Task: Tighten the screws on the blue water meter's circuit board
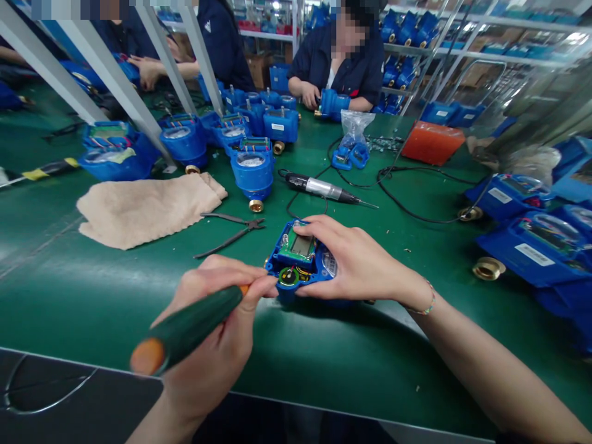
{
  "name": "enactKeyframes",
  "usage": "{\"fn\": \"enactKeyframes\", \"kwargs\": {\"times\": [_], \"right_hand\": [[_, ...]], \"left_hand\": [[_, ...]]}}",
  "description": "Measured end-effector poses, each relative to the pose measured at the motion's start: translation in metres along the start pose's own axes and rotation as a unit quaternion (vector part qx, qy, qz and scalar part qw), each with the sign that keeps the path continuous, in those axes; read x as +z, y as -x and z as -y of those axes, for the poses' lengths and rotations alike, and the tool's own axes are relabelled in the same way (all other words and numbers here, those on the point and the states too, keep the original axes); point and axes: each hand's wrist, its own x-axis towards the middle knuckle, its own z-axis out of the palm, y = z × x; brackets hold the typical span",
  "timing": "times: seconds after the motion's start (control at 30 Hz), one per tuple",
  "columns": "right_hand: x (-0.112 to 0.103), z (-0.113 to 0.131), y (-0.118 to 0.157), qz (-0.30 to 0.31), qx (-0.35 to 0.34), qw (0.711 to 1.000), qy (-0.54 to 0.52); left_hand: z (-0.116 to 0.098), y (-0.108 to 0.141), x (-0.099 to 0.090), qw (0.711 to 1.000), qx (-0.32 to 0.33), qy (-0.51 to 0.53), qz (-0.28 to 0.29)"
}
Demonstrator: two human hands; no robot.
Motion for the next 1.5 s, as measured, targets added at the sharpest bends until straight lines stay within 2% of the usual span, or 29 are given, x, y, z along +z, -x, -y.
{"fn": "enactKeyframes", "kwargs": {"times": [0.13,0.33,0.47,0.57,0.67,0.77,0.93,1.03,1.1,1.17,1.33,1.4,1.5], "right_hand": [[0.002,-0.002,-0.002,-0.003,0.001,1.0,0.008],[0.002,-0.004,-0.005,-0.003,-0.002,1.0,0.006],[0.002,-0.007,-0.006,-0.007,-0.009,1.0,0.0],[0.003,-0.01,-0.008,-0.014,-0.011,1.0,-0.003],[0.003,-0.013,-0.009,-0.02,-0.017,1.0,-0.01],[0.002,-0.015,-0.01,-0.014,-0.016,1.0,-0.012],[0.0,-0.014,-0.011,-0.01,-0.003,1.0,-0.014],[0.0,-0.011,-0.008,-0.01,-0.008,1.0,-0.009],[0.0,-0.009,-0.006,-0.008,-0.008,1.0,0.0],[-0.001,-0.006,-0.003,-0.005,-0.008,1.0,0.003],[-0.001,-0.007,-0.002,-0.007,-0.023,1.0,0.003],[-0.001,-0.008,-0.002,-0.01,-0.029,1.0,0.002],[-0.002,-0.008,-0.003,-0.009,-0.027,1.0,-0.005]], "left_hand": [[0.003,0.007,-0.005,0.998,0.056,0.006,-0.008],[0.009,0.001,-0.009,0.998,0.046,0.046,0.012],[0.013,-0.003,-0.005,0.997,0.068,0.02,0.019],[0.016,-0.004,0.0,0.994,0.108,-0.011,0.029],[0.016,-0.007,0.003,0.99,0.125,-0.022,0.053],[0.015,-0.011,0.006,0.992,0.107,-0.024,0.062],[0.013,-0.016,0.011,0.996,0.074,-0.003,0.045],[0.011,-0.021,0.011,0.994,0.067,-0.024,0.083],[0.01,-0.026,0.008,0.99,0.052,-0.075,0.108],[0.009,-0.028,0.005,0.987,0.04,-0.102,0.115],[0.001,-0.018,0.001,0.997,-0.005,0.006,0.071],[-0.003,-0.012,-0.001,0.999,0.017,-0.01,0.046],[-0.002,-0.007,-0.002,0.998,0.04,-0.04,0.037]]}}
